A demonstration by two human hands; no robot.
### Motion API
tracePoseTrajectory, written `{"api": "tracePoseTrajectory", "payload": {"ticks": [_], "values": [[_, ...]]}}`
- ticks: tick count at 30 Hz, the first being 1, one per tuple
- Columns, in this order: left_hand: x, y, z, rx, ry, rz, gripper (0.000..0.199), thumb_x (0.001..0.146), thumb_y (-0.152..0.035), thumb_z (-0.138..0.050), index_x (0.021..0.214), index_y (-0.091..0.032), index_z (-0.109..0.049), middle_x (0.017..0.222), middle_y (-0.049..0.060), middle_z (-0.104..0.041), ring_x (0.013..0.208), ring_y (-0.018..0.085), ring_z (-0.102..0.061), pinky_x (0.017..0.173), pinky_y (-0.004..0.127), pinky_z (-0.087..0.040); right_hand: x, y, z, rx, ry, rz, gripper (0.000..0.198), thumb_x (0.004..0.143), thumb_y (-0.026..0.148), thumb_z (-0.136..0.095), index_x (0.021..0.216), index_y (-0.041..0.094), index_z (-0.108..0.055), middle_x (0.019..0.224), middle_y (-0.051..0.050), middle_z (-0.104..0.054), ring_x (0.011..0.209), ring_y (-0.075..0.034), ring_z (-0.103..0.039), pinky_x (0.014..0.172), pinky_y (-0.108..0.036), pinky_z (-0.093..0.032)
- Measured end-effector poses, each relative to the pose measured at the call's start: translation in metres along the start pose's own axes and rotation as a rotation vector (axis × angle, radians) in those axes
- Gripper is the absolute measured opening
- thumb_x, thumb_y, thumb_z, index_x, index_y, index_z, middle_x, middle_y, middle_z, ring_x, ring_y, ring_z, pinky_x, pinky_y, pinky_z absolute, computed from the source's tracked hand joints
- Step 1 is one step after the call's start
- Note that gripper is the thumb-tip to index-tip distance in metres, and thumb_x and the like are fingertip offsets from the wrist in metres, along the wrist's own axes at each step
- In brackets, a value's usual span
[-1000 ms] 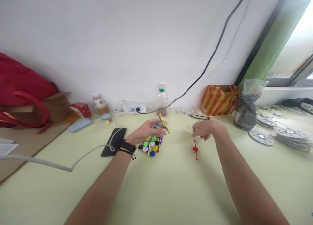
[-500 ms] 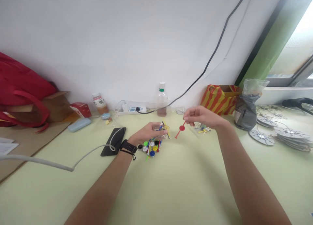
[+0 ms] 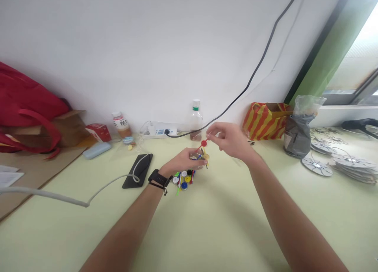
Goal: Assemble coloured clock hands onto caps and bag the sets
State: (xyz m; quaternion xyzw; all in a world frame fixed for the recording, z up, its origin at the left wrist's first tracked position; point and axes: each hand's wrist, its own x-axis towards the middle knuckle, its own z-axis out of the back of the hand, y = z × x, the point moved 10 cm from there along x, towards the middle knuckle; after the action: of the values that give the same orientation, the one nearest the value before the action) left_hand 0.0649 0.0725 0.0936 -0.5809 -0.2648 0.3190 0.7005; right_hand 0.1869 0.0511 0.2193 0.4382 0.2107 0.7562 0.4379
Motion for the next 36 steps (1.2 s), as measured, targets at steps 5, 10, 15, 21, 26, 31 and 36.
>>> {"api": "tracePoseTrajectory", "payload": {"ticks": [5,10,15,21,26,31,36], "values": [[0.001,-0.004,-0.006,0.005,0.026,-0.025,0.036,0.076,-0.042,-0.084,0.094,-0.014,-0.070,0.091,0.006,-0.070,0.082,0.018,-0.066,0.075,0.028,-0.053,-0.002,0.004,-0.033,0.007,0.200,0.040,0.023,0.093,0.037,-0.060,0.091,0.019,-0.074,0.090,-0.004,-0.074,0.068,-0.014,-0.062,0.059,-0.027,-0.047],[-0.001,-0.002,-0.007,-0.041,0.030,0.013,0.041,0.076,-0.046,-0.084,0.104,-0.017,-0.073,0.105,0.008,-0.073,0.097,0.021,-0.068,0.087,0.033,-0.055,0.001,0.003,0.005,-0.112,-0.110,0.052,0.032,0.097,0.047,-0.055,0.096,0.021,-0.072,0.093,-0.005,-0.072,0.063,-0.014,-0.055,0.060,-0.028,-0.044],[-0.003,-0.015,-0.003,-0.092,-0.014,-0.015,0.053,0.078,-0.048,-0.083,0.120,-0.017,-0.071,0.107,0.011,-0.075,0.101,0.024,-0.070,0.090,0.036,-0.055,0.002,-0.026,0.011,-0.018,-0.056,-0.066,0.051,0.081,0.056,-0.075,0.118,0.022,-0.067,0.108,-0.008,-0.070,0.081,-0.018,-0.062,0.069,-0.030,-0.050],[-0.025,-0.034,-0.005,-0.072,-0.094,-0.085,0.044,0.086,-0.049,-0.075,0.117,-0.019,-0.075,0.109,0.010,-0.075,0.102,0.023,-0.069,0.086,0.029,-0.054,-0.025,-0.040,-0.037,0.407,0.335,-0.168,0.033,0.082,0.051,-0.076,0.083,0.018,-0.071,0.076,-0.003,-0.068,0.072,-0.016,-0.060,0.069,-0.030,-0.050],[-0.056,-0.010,-0.014,-0.192,-0.247,-0.017,0.037,0.085,-0.049,-0.075,0.097,-0.014,-0.078,0.089,0.009,-0.075,0.077,0.018,-0.068,0.070,0.027,-0.055,-0.069,-0.040,-0.046,0.544,0.303,-0.239,0.029,0.081,0.046,-0.078,0.082,0.019,-0.069,0.076,-0.002,-0.067,0.072,-0.017,-0.061,0.071,-0.032,-0.051],[-0.071,0.012,-0.030,-0.210,-0.391,-0.045,0.031,0.077,-0.044,-0.084,0.091,-0.017,-0.079,0.092,0.008,-0.077,0.086,0.021,-0.071,0.081,0.033,-0.058,-0.101,-0.051,-0.071,0.719,0.177,-0.367,0.030,0.074,0.044,-0.085,0.088,0.022,-0.071,0.089,-0.003,-0.071,0.085,-0.021,-0.067,0.080,-0.035,-0.053],[-0.074,0.026,-0.031,-0.187,-0.514,-0.081,0.029,0.081,-0.045,-0.080,0.091,-0.018,-0.078,0.090,0.007,-0.078,0.085,0.022,-0.071,0.082,0.033,-0.058,-0.108,-0.064,-0.082,0.747,0.048,-0.433,0.028,0.066,0.035,-0.086,0.084,0.023,-0.067,0.079,0.000,-0.067,0.076,-0.019,-0.064,0.075,-0.034,-0.052]]}}
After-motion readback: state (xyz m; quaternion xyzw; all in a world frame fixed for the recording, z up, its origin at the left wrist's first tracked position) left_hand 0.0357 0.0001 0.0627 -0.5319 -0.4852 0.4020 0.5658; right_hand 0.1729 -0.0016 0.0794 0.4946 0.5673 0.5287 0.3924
